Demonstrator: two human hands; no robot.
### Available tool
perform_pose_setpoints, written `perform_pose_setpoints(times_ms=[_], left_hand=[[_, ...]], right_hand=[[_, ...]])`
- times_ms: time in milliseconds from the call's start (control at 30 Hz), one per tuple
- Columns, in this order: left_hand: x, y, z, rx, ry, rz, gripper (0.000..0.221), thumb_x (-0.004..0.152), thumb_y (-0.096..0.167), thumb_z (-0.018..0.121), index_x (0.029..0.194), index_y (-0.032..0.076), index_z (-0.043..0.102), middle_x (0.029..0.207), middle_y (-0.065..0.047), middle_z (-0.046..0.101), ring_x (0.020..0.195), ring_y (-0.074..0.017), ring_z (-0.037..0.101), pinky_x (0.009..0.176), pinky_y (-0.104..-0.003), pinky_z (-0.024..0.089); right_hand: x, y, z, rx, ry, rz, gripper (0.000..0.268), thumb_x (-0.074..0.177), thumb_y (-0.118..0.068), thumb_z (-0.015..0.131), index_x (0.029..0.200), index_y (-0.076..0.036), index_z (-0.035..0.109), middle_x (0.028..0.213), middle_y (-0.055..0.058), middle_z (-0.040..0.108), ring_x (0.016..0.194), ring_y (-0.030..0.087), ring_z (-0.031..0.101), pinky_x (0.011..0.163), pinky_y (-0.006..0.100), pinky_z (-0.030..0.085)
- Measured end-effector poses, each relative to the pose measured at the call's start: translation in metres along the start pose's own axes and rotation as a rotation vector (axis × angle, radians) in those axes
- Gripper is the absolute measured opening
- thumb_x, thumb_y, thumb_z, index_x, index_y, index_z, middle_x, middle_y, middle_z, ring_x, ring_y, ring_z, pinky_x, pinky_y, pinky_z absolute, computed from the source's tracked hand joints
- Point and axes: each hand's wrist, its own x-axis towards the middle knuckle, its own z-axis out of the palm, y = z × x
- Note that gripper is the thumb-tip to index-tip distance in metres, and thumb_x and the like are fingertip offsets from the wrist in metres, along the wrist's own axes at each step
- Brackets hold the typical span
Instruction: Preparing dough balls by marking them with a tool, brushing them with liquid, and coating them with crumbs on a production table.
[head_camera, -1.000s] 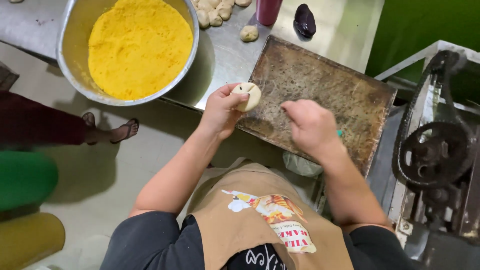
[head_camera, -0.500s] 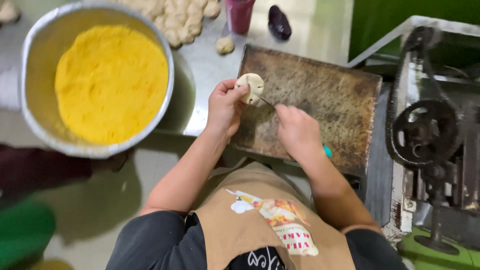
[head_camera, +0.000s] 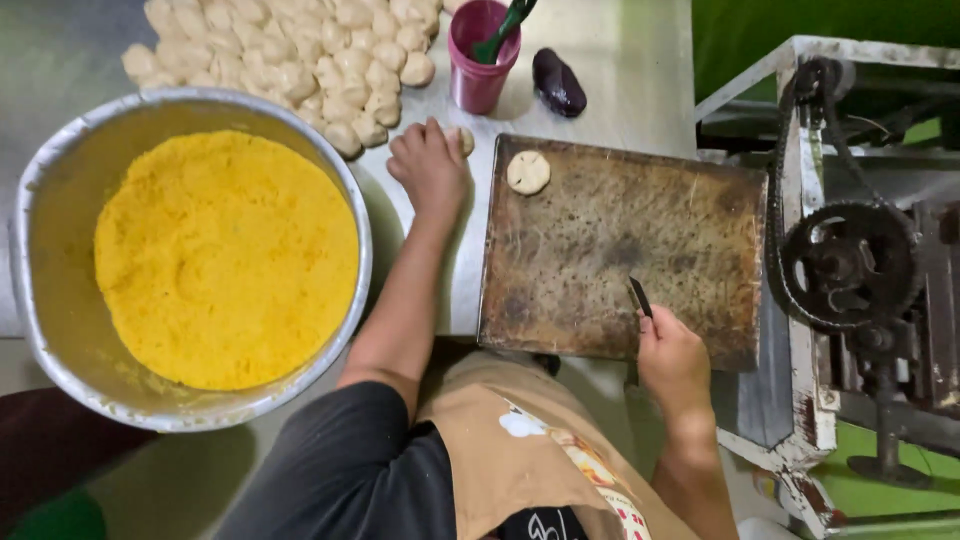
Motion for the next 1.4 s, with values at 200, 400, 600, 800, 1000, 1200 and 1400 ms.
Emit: perform_pose_setpoints(times_ms=[200, 400, 600, 800, 1000, 1200, 1400], left_hand=[[0.008, -0.003, -0.005, -0.042, -0.17, 0.172, 0.057, 0.099, 0.031, 0.066, 0.151, 0.016, 0.051, 0.136, -0.013, 0.051, 0.112, -0.0389, 0.052, 0.086, -0.056, 0.054], [0.009, 0.006, -0.043, -0.581, -0.388, -0.44, 0.022, 0.09, 0.035, 0.054, 0.105, 0.02, 0.058, 0.109, -0.011, 0.067, 0.112, -0.039, 0.066, 0.1, -0.051, 0.051], [-0.092, -0.048, -0.04, -0.147, 0.008, 0.097, 0.023, 0.094, 0.03, 0.076, 0.089, 0.009, 0.067, 0.102, -0.012, 0.056, 0.082, -0.0379, 0.065, 0.063, -0.041, 0.054], [-0.076, -0.021, -0.094, 0.353, -0.166, 0.366, 0.043, 0.095, 0.048, 0.07, 0.085, 0.007, 0.078, 0.095, -0.016, 0.074, 0.101, -0.0339, 0.068, 0.112, -0.053, 0.037], [-0.036, -0.02, -0.044, 0.404, -0.099, 0.221, 0.046, 0.108, 0.053, 0.047, 0.086, 0.013, 0.05, 0.084, -0.008, 0.049, 0.081, -0.0268, 0.041, 0.074, -0.04, 0.036], [-0.01, -0.048, -0.013, 0.31, 0.062, 0.21, 0.065, 0.097, 0.074, 0.051, 0.095, 0.01, 0.059, 0.096, -0.016, 0.063, 0.093, -0.0387, 0.054, 0.08, -0.055, 0.037], [-0.039, -0.068, 0.01, 0.34, 0.365, 0.357, 0.055, 0.095, 0.065, 0.062, 0.078, 0.013, 0.054, 0.079, -0.012, 0.053, 0.077, -0.0353, 0.049, 0.07, -0.05, 0.037]], right_hand=[[0.009, 0.01, 0.007, 0.064, 0.046, -0.054, 0.019, 0.1, -0.028, 0.064, 0.112, -0.025, 0.078, 0.082, 0.003, 0.077, 0.089, 0.032, 0.074, 0.079, 0.047, 0.059], [0.026, 0.029, -0.01, 0.037, -0.113, -0.176, 0.022, 0.102, -0.038, 0.059, 0.116, -0.033, 0.075, 0.097, 0.003, 0.078, 0.1, 0.031, 0.073, 0.087, 0.046, 0.059], [0.038, 0.051, -0.02, 0.126, -0.208, -0.28, 0.023, 0.104, -0.029, 0.054, 0.116, -0.025, 0.074, 0.093, 0.006, 0.077, 0.1, 0.036, 0.072, 0.088, 0.05, 0.058], [0.045, 0.064, -0.02, 0.146, -0.32, -0.417, 0.02, 0.102, -0.028, 0.057, 0.113, -0.024, 0.074, 0.1, 0.009, 0.078, 0.103, 0.037, 0.071, 0.089, 0.05, 0.058], [0.045, 0.042, -0.035, 0.031, -0.494, -0.362, 0.025, 0.104, -0.023, 0.046, 0.113, -0.016, 0.068, 0.088, 0.011, 0.076, 0.075, 0.033, 0.07, 0.067, 0.045, 0.052], [0.009, 0.063, -0.02, 0.164, -0.342, -0.429, 0.031, 0.099, -0.027, 0.052, 0.124, -0.018, 0.068, 0.101, 0.016, 0.077, 0.09, 0.041, 0.071, 0.079, 0.047, 0.052], [-0.026, 0.068, -0.018, 0.094, -0.502, -0.176, 0.029, 0.1, -0.028, 0.051, 0.12, -0.021, 0.069, 0.1, 0.009, 0.08, 0.096, 0.034, 0.072, 0.083, 0.04, 0.051]])
